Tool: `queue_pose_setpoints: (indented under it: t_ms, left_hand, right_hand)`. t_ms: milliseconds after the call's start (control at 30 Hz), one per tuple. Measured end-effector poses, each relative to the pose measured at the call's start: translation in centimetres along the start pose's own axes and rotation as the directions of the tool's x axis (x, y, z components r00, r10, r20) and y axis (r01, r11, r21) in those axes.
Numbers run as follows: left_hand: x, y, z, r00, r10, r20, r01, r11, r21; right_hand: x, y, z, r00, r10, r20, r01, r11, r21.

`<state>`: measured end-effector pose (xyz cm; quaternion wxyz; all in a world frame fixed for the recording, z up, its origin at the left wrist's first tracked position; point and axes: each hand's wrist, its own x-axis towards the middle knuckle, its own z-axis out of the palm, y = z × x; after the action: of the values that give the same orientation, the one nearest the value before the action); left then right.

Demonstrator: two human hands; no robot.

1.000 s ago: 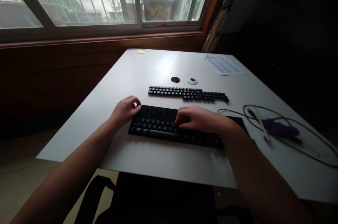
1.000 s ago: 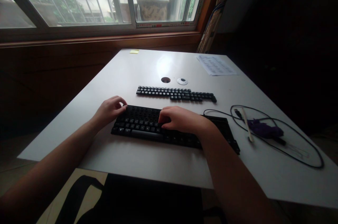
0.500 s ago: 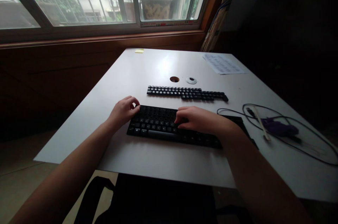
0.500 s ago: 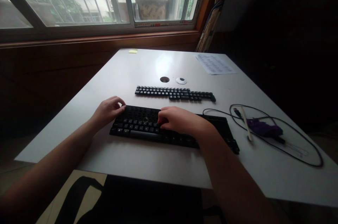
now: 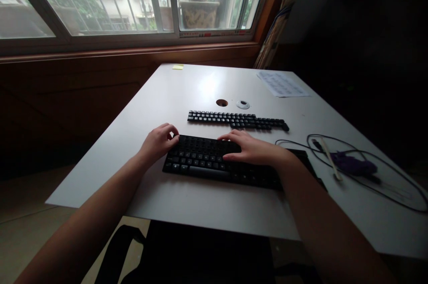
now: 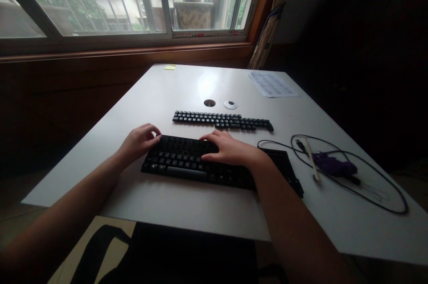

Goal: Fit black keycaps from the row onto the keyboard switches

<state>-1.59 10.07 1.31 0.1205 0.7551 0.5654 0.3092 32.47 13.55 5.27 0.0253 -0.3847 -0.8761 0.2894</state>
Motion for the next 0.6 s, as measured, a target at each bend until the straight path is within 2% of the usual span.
queue_pose_setpoints:
  t_ms: [233, 600]
  left_hand:
    - [0.03, -0.01, -0.01, 1.000, -0.002, -0.001, 0.002, 1.000, 0.006]
    - [-0.01, -0.07, 0.06, 1.000, -0.011, -0.010, 0.011, 1.000, -0.002]
  right_hand:
    - [0.62, 0.31, 0.22, 0.999, 0.029, 0.025, -0.031, 0.998, 0.052]
    - [0.67, 0.58, 0.36, 0.999, 0.026, 0.024, -0.027, 0.999, 0.033]
